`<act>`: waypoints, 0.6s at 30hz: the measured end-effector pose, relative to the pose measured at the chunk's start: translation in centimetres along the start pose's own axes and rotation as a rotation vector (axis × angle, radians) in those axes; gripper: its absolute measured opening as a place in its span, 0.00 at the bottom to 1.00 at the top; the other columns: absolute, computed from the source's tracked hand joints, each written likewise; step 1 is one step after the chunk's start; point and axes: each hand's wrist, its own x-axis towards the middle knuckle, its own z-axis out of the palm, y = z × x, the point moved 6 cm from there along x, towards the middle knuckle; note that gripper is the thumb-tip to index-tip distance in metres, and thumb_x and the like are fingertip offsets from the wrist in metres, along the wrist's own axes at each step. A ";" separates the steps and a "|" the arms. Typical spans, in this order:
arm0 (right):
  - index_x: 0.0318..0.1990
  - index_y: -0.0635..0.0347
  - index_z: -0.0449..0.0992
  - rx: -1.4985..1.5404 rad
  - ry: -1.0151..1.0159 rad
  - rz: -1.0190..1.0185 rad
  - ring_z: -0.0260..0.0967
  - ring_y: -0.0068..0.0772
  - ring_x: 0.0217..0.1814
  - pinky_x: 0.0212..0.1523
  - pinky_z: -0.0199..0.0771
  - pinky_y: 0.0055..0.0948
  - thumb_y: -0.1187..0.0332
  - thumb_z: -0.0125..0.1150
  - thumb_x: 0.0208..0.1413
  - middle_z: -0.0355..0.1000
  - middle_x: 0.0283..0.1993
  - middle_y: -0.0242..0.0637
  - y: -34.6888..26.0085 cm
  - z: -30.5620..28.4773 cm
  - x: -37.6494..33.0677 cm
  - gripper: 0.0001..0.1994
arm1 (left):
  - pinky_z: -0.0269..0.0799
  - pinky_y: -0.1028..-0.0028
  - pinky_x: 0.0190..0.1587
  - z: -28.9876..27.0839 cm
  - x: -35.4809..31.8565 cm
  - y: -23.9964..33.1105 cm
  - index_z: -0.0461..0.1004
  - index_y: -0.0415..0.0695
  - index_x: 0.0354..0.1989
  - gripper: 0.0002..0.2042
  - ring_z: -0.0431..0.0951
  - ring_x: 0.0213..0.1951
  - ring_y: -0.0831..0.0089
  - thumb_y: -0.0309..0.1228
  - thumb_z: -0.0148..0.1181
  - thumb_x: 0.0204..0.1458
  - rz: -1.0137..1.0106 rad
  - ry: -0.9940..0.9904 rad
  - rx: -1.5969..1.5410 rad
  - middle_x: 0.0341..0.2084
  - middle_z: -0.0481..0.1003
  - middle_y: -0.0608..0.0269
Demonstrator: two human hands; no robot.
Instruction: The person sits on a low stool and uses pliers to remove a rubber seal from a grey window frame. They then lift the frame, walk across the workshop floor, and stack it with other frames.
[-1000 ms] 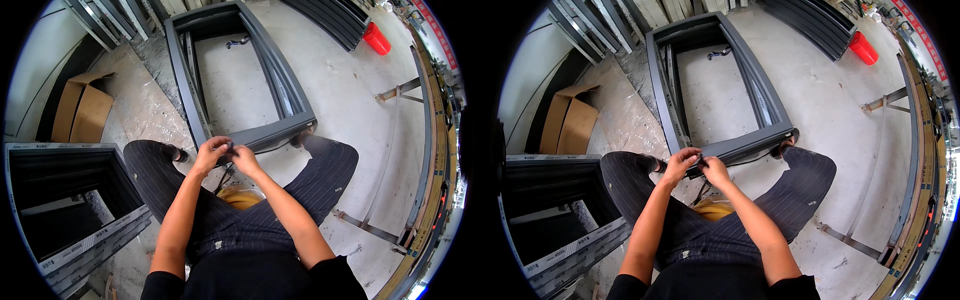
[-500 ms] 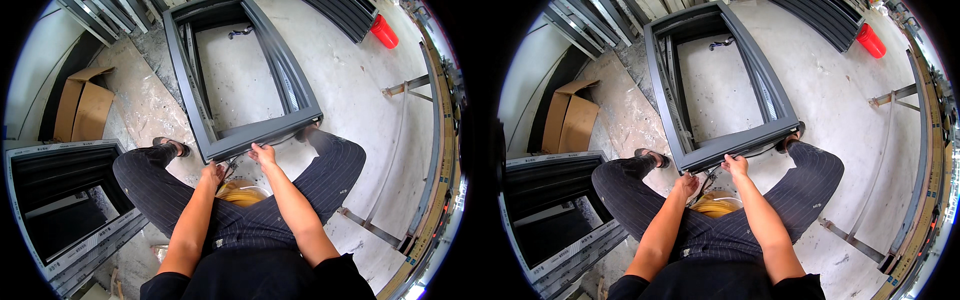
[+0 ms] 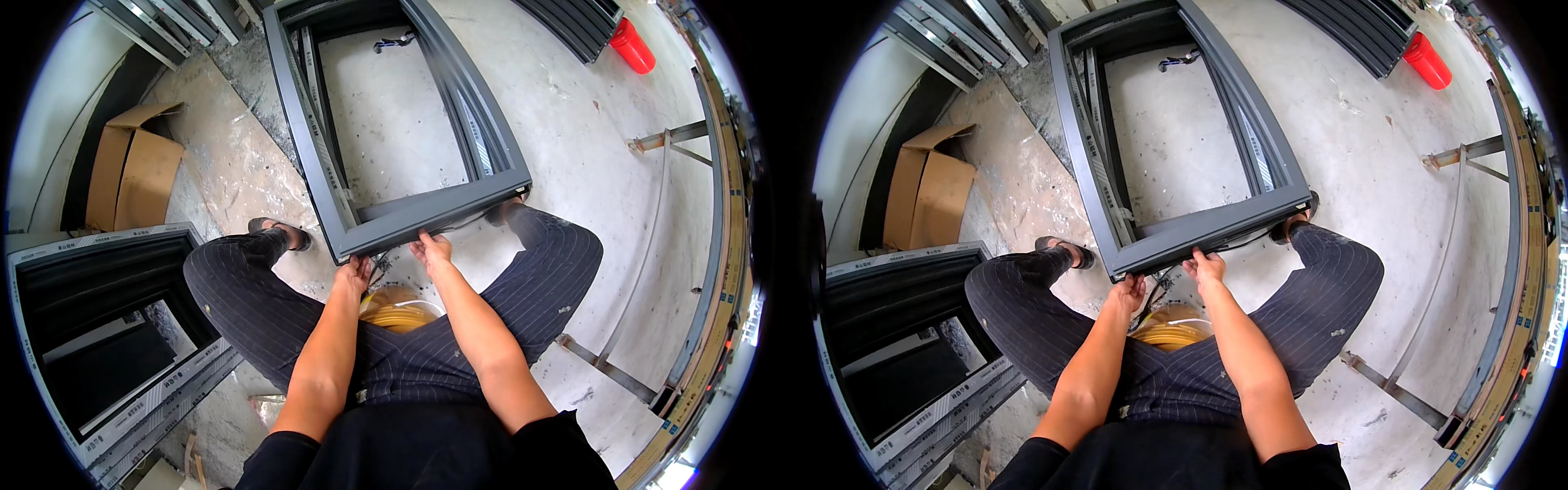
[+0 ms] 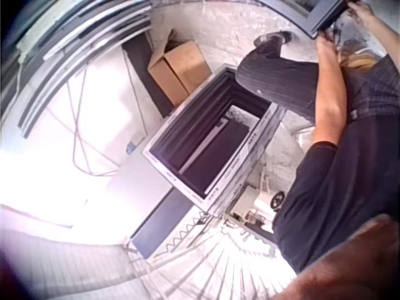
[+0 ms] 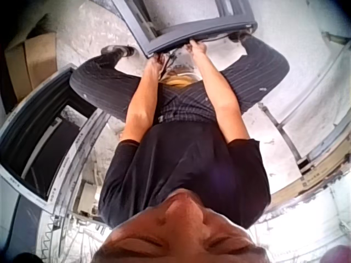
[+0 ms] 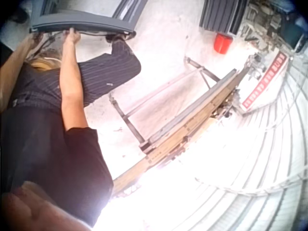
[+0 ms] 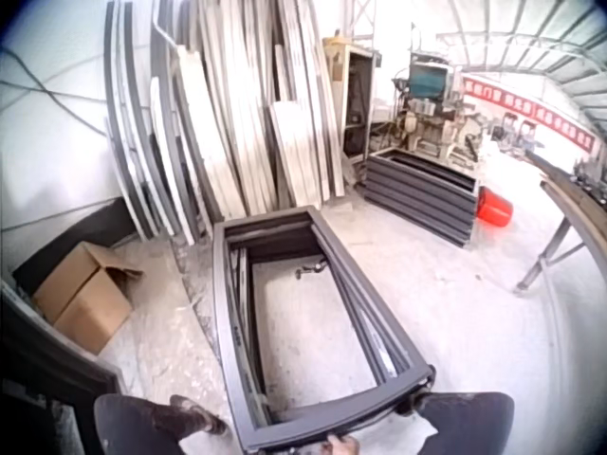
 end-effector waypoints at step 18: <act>0.36 0.65 0.70 -0.038 -0.073 -0.049 0.74 0.32 0.35 0.38 0.82 0.28 0.72 0.63 0.54 0.73 0.34 0.38 0.8 0.5 0.4 0.09 | 0.76 0.67 0.43 2.0 -1.1 -1.6 0.74 0.50 0.37 0.04 0.79 0.43 0.66 0.33 0.53 0.60 -0.009 -0.173 0.102 0.40 0.78 0.61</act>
